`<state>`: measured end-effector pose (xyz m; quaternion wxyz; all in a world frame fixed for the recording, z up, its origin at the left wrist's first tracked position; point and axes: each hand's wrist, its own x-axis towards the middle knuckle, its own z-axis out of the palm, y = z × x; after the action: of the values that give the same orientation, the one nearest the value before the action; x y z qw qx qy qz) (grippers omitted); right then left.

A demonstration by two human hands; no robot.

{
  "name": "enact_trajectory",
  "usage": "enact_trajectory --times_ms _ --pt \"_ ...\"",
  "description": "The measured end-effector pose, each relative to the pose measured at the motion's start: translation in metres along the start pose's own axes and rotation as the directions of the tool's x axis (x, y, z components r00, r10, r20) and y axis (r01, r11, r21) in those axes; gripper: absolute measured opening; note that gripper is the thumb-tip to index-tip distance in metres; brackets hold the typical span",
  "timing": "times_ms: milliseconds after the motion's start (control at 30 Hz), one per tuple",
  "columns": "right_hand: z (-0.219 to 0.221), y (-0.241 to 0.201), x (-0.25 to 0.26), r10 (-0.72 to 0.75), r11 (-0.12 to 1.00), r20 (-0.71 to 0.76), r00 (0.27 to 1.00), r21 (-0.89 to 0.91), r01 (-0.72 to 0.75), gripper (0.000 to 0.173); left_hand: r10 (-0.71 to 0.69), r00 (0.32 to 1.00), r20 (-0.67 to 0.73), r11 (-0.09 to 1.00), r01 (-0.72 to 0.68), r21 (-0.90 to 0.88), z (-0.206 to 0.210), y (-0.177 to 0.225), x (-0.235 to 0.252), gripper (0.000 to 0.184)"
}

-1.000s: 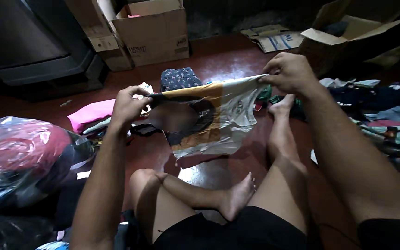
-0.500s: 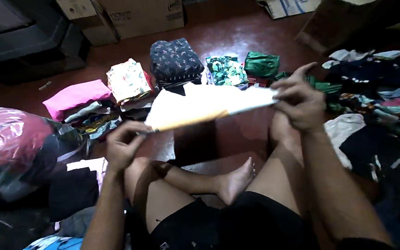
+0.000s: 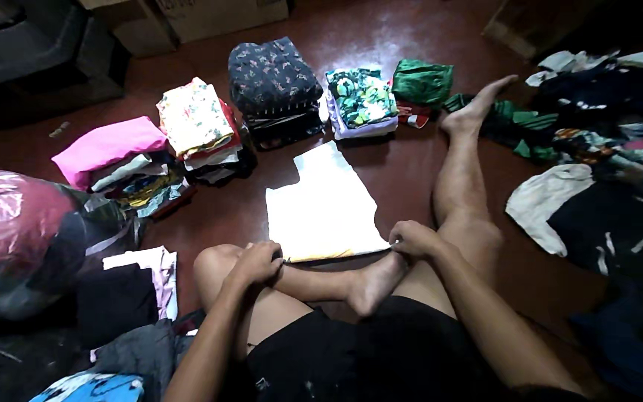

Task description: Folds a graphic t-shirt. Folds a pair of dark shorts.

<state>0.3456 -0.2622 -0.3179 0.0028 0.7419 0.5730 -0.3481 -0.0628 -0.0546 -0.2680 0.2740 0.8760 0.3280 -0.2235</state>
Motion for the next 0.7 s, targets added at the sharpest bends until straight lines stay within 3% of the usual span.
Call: enact_trajectory --times_ms 100,200,267,367,433,533,600,700 --pt "-0.007 -0.020 0.008 -0.020 1.000 -0.081 0.997 0.007 0.021 0.035 -0.032 0.999 0.013 0.999 0.032 0.024 -0.008 0.008 0.004 0.049" --pt "0.003 -0.055 0.033 -0.040 0.998 -0.215 0.976 0.040 0.049 0.029 -0.052 0.998 -0.048 0.996 0.055 0.065 -0.018 0.026 0.028 0.047" --pt "0.023 -0.071 0.055 -0.089 0.996 -0.192 0.977 -0.004 0.090 0.044 -0.009 0.998 -0.055 1.000 0.010 0.026 -0.010 0.033 0.058 0.042" --pt "0.047 -0.075 0.085 -0.099 0.993 -0.134 0.986 -0.084 0.089 0.069 -0.026 0.999 0.041 0.999 0.024 0.029 0.020 0.033 0.100 0.066" --pt "0.040 -0.071 0.103 -0.089 0.992 -0.185 0.979 -0.101 0.071 0.069 -0.064 0.998 0.020 0.996 0.063 0.056 0.020 0.030 0.117 0.077" --pt "0.023 -0.068 0.123 -0.066 0.995 -0.189 0.980 -0.087 0.051 0.070 -0.055 0.991 -0.125 0.996 0.064 0.066 0.009 0.011 0.139 0.064" --pt "0.014 -0.068 0.130 -0.077 0.993 -0.154 0.985 -0.097 0.062 0.071 -0.049 0.991 -0.127 0.998 0.055 0.043 0.003 0.002 0.148 0.061" --pt "-0.002 -0.064 0.126 -0.106 0.994 -0.164 0.981 -0.044 0.101 0.055 -0.013 0.988 -0.155 1.000 0.011 -0.011 0.003 -0.003 0.145 0.055"
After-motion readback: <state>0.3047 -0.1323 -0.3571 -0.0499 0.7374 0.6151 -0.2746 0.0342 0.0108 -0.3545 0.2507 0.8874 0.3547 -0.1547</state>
